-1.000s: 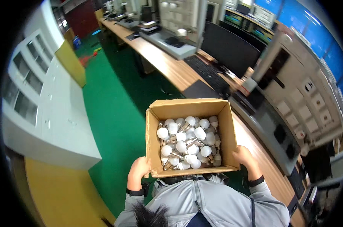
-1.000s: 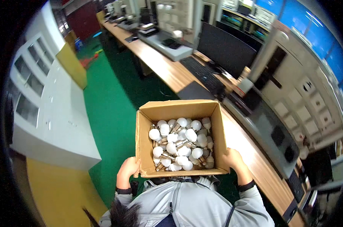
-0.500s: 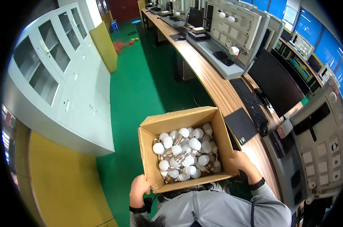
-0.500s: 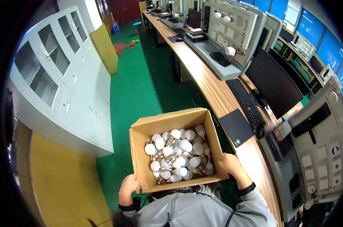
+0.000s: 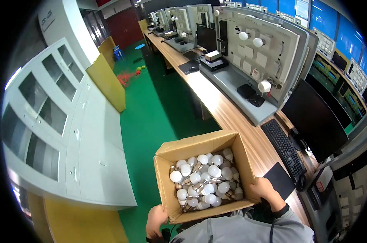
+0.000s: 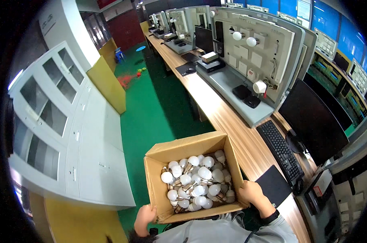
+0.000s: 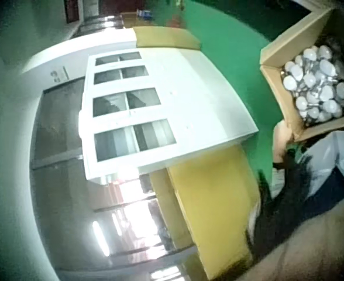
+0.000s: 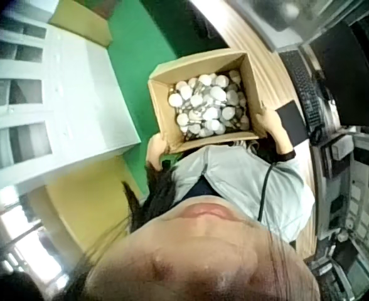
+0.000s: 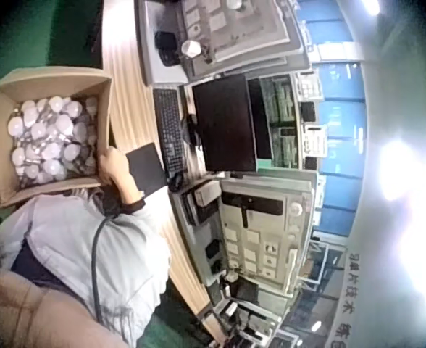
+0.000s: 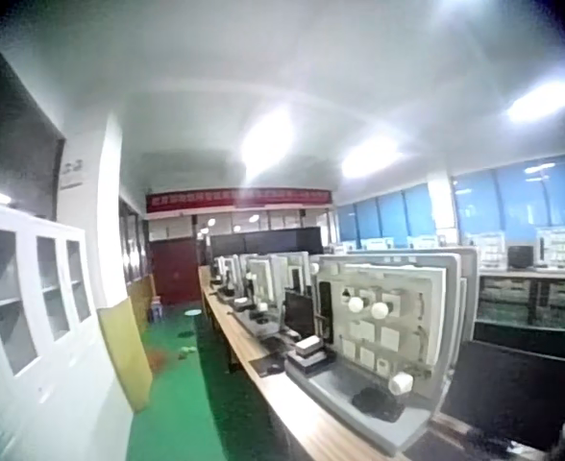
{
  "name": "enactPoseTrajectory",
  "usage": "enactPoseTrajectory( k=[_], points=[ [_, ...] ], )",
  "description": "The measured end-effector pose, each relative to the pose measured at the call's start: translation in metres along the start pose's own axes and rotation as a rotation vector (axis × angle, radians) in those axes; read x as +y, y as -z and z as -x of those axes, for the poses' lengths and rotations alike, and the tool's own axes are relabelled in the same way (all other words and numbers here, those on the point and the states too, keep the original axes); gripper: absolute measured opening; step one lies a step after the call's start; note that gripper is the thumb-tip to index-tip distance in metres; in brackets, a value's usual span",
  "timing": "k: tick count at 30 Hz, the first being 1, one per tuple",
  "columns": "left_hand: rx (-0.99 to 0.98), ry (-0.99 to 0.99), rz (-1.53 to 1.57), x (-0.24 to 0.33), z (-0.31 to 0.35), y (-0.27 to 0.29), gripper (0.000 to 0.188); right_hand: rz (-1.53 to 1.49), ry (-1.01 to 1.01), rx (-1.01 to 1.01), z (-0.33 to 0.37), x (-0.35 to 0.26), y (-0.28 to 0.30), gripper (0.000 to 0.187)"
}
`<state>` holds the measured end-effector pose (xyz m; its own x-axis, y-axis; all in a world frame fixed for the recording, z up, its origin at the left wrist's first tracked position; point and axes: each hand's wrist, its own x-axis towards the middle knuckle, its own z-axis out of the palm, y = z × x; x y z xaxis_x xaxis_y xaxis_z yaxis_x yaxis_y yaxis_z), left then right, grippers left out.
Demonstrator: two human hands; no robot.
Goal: The person takes light bulbs from a cardboard box and screws them into sockets on a white testing panel.
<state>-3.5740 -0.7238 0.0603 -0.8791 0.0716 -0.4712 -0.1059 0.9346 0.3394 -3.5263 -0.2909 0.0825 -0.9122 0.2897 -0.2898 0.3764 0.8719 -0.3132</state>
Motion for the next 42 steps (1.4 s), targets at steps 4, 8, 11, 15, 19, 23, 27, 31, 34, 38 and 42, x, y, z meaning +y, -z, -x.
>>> enactPoseTrajectory(
  k=[4,8,11,15,19,23,27,31,34,38,42],
  points=[
    [-0.034,-0.069,-0.023,0.008,-0.082,0.024,0.04,0.006,-0.081,0.009,-0.055,-0.019,0.014,0.03],
    [-0.098,-0.125,0.069,0.012,-0.169,0.053,0.038,-0.03,-0.136,0.02,-0.111,-0.039,0.011,0.033],
    [-0.108,-0.224,0.029,0.016,-0.242,0.088,0.037,-0.029,-0.212,0.014,-0.156,-0.06,0.008,0.036],
    [-0.129,-0.409,-0.01,0.024,-0.362,0.152,0.037,-0.087,-0.366,0.048,-0.212,-0.107,0.004,0.034],
    [-0.156,-0.611,-0.134,0.065,-0.467,0.236,0.033,-0.248,-0.506,0.16,-0.249,-0.155,-0.001,0.032],
    [-0.274,-0.722,-0.229,0.091,-0.554,0.272,0.031,-0.318,-0.654,0.196,-0.276,-0.217,0.01,0.032],
    [-0.313,-0.786,-0.302,0.139,-0.611,0.29,0.03,-0.394,-0.754,0.245,-0.308,-0.237,0.016,0.031],
    [-0.344,-0.818,-0.396,0.195,-0.653,0.285,0.029,-0.399,-0.842,0.226,-0.343,-0.213,0.021,0.031],
    [-0.39,-0.852,-0.515,0.221,-0.68,0.282,0.028,-0.429,-0.875,0.178,-0.366,-0.211,0.024,0.032],
    [-0.415,-0.865,-0.477,0.239,-0.704,0.285,0.03,-0.432,-0.904,0.185,-0.381,-0.209,0.032,0.031],
    [-0.49,-0.832,-0.431,0.254,-0.741,0.289,0.033,-0.361,-0.959,0.215,-0.399,-0.211,0.025,0.031]
  ],
)
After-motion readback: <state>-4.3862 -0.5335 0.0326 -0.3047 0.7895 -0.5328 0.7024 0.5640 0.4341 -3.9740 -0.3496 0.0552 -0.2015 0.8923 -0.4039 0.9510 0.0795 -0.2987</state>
